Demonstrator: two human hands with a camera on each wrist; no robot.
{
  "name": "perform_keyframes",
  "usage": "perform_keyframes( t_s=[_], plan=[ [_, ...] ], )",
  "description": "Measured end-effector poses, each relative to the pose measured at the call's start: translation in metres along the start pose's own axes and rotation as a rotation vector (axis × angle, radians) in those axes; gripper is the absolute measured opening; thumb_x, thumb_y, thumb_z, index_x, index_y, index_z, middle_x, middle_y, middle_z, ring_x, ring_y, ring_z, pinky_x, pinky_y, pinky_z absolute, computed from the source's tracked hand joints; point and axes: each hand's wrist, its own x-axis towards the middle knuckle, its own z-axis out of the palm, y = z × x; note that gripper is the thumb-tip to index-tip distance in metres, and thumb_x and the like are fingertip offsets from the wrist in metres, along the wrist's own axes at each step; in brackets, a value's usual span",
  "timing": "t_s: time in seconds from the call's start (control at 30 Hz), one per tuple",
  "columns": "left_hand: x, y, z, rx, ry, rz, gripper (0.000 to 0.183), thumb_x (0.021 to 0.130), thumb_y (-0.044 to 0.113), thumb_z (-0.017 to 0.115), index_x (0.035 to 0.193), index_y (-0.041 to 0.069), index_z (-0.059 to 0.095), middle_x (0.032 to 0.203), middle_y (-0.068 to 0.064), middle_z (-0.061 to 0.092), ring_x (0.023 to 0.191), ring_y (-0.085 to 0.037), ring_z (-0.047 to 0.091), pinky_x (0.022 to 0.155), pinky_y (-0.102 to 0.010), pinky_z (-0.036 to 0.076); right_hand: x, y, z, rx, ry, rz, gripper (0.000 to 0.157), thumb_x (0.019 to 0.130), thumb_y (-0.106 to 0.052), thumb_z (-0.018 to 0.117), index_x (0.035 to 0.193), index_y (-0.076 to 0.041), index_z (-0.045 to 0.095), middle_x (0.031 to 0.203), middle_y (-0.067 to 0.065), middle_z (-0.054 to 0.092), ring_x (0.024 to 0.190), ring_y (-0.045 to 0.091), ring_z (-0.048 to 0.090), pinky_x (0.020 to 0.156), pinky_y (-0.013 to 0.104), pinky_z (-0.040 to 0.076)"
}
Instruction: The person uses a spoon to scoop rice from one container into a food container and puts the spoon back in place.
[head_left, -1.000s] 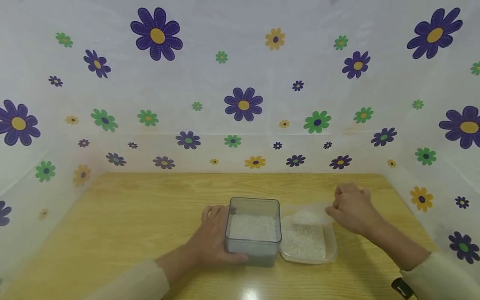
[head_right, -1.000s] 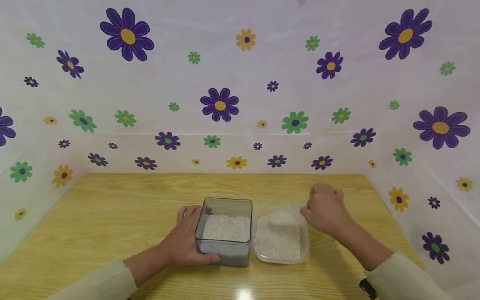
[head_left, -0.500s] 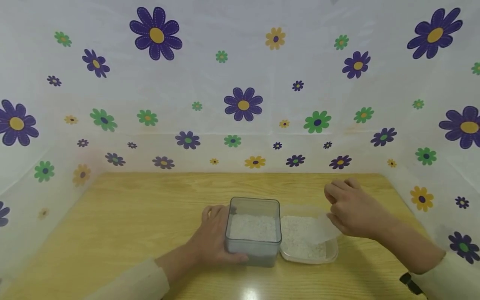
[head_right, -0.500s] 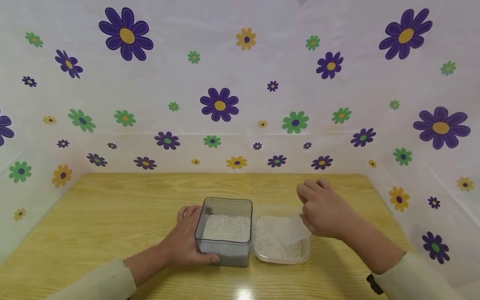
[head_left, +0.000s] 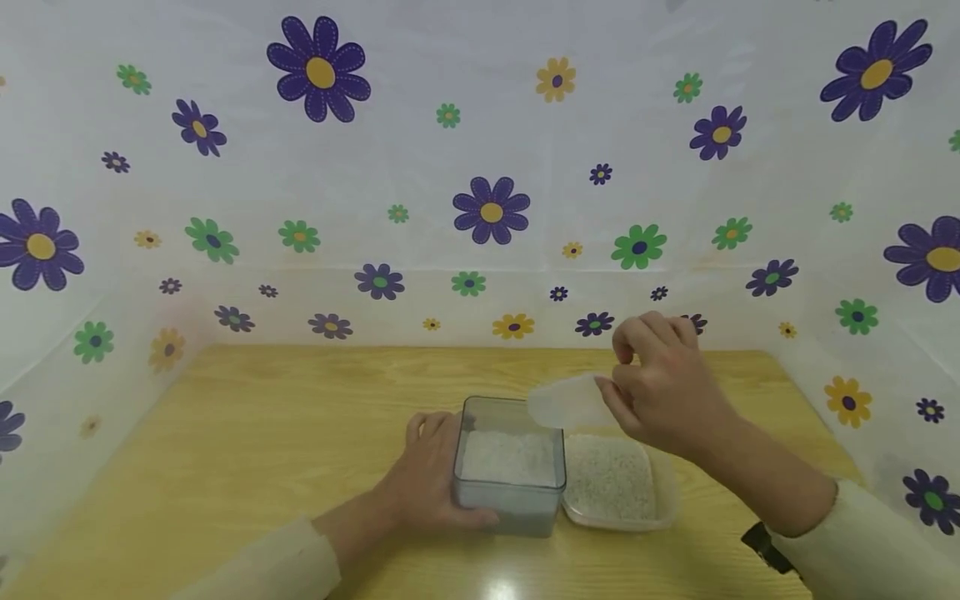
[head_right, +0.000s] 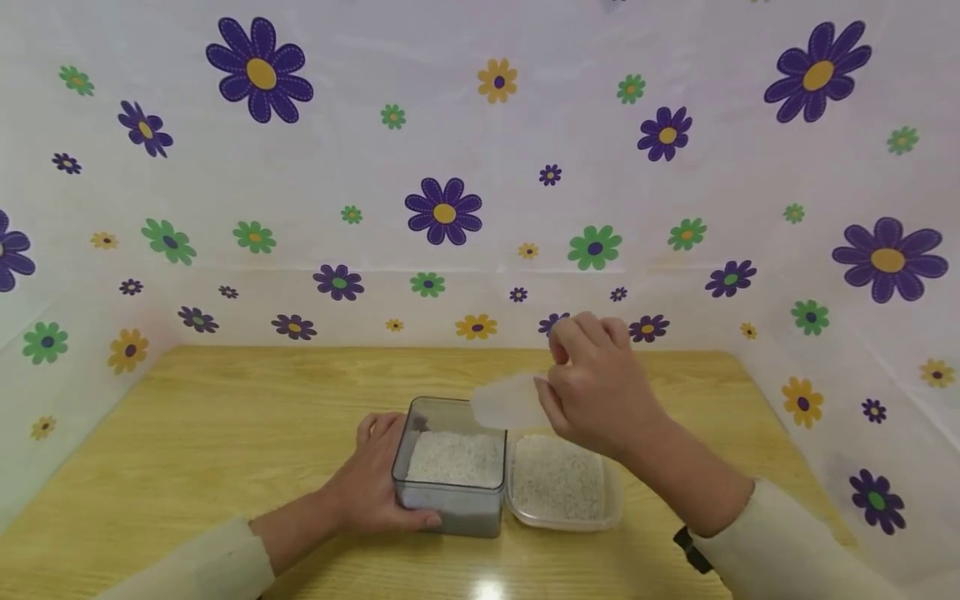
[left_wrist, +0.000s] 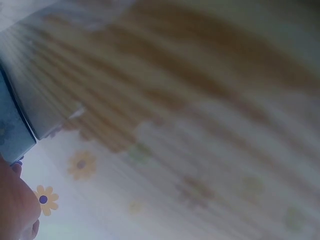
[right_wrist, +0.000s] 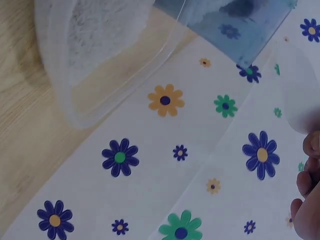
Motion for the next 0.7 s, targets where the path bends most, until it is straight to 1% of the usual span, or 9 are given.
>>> perform_keyframes(
  t_s=[0.13, 0.2, 0.27, 0.33, 0.4, 0.47, 0.53, 0.6, 0.7],
  plan=[
    [0.0, 0.001, -0.002, -0.018, -0.019, -0.015, 0.121, 0.065, 0.092, 0.057, 0.145, 0.004, 0.035, 0.123, -0.005, 0.054, 0.121, -0.024, 0.044, 0.107, -0.053, 0.022, 0.01, -0.019, 0.013, -0.051, -0.041, -0.071, 0.034, 0.079, -0.017, 0.072, 0.051, -0.013, 0.053, 0.085, 0.004, 0.046, 0.087, 0.027, 0.044, 0.077, 0.046, 0.035],
    [0.001, 0.002, -0.003, -0.038, -0.024, -0.024, 0.122, 0.065, 0.091, 0.058, 0.146, 0.004, 0.034, 0.125, -0.006, 0.054, 0.123, -0.025, 0.044, 0.108, -0.054, 0.021, 0.015, -0.027, 0.019, -0.088, -0.063, -0.095, 0.032, 0.079, -0.018, 0.072, 0.053, -0.013, 0.054, 0.085, 0.004, 0.047, 0.087, 0.026, 0.044, 0.078, 0.045, 0.035],
    [0.0, 0.004, -0.003, -0.05, -0.024, -0.027, 0.122, 0.065, 0.091, 0.059, 0.146, 0.003, 0.034, 0.126, -0.006, 0.054, 0.123, -0.026, 0.044, 0.108, -0.054, 0.021, 0.019, -0.035, 0.025, -0.127, -0.086, -0.128, 0.032, 0.083, -0.013, 0.064, 0.053, -0.012, 0.052, 0.083, 0.003, 0.046, 0.085, 0.025, 0.043, 0.078, 0.045, 0.036],
    [0.0, 0.004, -0.004, -0.049, -0.019, -0.022, 0.121, 0.065, 0.091, 0.058, 0.146, 0.004, 0.034, 0.125, -0.005, 0.054, 0.123, -0.026, 0.044, 0.108, -0.054, 0.021, 0.023, -0.041, 0.03, -0.167, -0.101, -0.167, 0.035, 0.087, -0.008, 0.051, 0.052, -0.012, 0.048, 0.081, 0.004, 0.044, 0.082, 0.025, 0.042, 0.078, 0.043, 0.036],
    [0.0, 0.005, -0.004, -0.042, -0.017, -0.018, 0.12, 0.066, 0.092, 0.057, 0.145, 0.005, 0.034, 0.124, -0.004, 0.054, 0.122, -0.025, 0.043, 0.107, -0.054, 0.022, 0.026, -0.045, 0.035, -0.209, -0.116, -0.209, 0.038, 0.088, -0.003, 0.039, 0.052, -0.011, 0.044, 0.081, 0.004, 0.044, 0.081, 0.025, 0.041, 0.079, 0.043, 0.037],
    [-0.001, 0.005, -0.004, -0.032, -0.019, -0.02, 0.12, 0.065, 0.092, 0.056, 0.145, 0.005, 0.035, 0.124, -0.003, 0.053, 0.121, -0.024, 0.043, 0.107, -0.053, 0.022, 0.028, -0.049, 0.039, -0.239, -0.145, -0.243, 0.041, 0.089, -0.002, 0.033, 0.05, -0.011, 0.043, 0.083, 0.004, 0.046, 0.082, 0.025, 0.042, 0.08, 0.043, 0.037],
    [0.0, 0.004, -0.004, -0.022, -0.024, -0.023, 0.119, 0.065, 0.092, 0.057, 0.145, 0.006, 0.034, 0.124, -0.003, 0.053, 0.121, -0.023, 0.043, 0.107, -0.053, 0.022, 0.03, -0.051, 0.043, -0.257, -0.195, -0.263, 0.042, 0.09, -0.003, 0.035, 0.05, -0.012, 0.044, 0.086, 0.004, 0.047, 0.086, 0.024, 0.042, 0.083, 0.043, 0.037],
    [0.0, 0.004, -0.004, -0.017, -0.03, -0.025, 0.119, 0.065, 0.091, 0.058, 0.145, 0.006, 0.034, 0.125, -0.003, 0.053, 0.122, -0.023, 0.043, 0.107, -0.053, 0.022, 0.032, -0.054, 0.047, -0.267, -0.262, -0.28, 0.042, 0.09, -0.006, 0.041, 0.049, -0.013, 0.045, 0.089, 0.002, 0.048, 0.088, 0.024, 0.041, 0.084, 0.042, 0.035],
    [0.001, 0.004, -0.004, -0.022, -0.041, -0.033, 0.119, 0.066, 0.091, 0.058, 0.146, 0.007, 0.033, 0.126, -0.003, 0.052, 0.123, -0.023, 0.043, 0.107, -0.052, 0.022, 0.034, -0.057, 0.053, -0.239, -0.357, -0.277, 0.041, 0.09, -0.008, 0.048, 0.049, -0.015, 0.046, 0.091, 0.001, 0.048, 0.089, 0.022, 0.04, 0.085, 0.041, 0.034]
  ],
)
